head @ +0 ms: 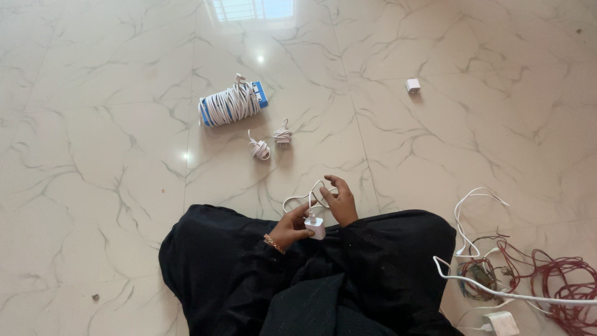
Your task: The person sits on the floor and repeatedly picks up white charging cables, coils them by hand, and places them on the floor. A large spool of white cable and several loose cables are visible nearby.
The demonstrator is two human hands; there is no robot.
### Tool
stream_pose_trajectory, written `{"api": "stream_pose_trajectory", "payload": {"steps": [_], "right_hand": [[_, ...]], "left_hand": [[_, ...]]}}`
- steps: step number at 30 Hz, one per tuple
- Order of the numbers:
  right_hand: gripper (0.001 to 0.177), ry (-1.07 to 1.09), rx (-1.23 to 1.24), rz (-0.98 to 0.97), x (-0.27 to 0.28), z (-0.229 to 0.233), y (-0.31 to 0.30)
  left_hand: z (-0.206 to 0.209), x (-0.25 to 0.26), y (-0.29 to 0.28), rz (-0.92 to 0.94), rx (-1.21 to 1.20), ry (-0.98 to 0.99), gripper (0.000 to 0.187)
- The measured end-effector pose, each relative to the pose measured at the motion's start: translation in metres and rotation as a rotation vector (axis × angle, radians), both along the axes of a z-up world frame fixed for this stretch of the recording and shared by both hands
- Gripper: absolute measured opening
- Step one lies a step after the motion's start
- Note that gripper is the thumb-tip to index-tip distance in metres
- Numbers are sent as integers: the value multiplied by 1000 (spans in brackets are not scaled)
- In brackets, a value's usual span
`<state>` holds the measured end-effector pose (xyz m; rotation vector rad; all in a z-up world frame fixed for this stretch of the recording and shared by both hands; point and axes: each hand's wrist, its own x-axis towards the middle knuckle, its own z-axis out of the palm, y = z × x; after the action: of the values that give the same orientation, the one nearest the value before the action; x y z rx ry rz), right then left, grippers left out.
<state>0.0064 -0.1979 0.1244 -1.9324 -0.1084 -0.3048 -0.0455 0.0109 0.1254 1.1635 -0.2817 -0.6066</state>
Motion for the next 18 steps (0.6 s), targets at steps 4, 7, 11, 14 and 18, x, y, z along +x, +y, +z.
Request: {"api": "stream_pose_trajectory", "payload": {"steps": [4,7,11,14,18], "right_hand": [[40,212,163,333,8,-36,-4],[40,459,283,495,8,-54,0],[40,495,299,426,5,-59,1],[43,553,321,375,0,-54,2],[53,448,161,347,-4,-47,10]], "left_hand": [[8,0,3,-52,-48,-6,96],[0,4,8,-19,-3,-82,77],[-21,9,12,170,231,-57,52],[-37,16,11,323,411,-235,43],[-57,16,5,390,323,-17,46]]}}
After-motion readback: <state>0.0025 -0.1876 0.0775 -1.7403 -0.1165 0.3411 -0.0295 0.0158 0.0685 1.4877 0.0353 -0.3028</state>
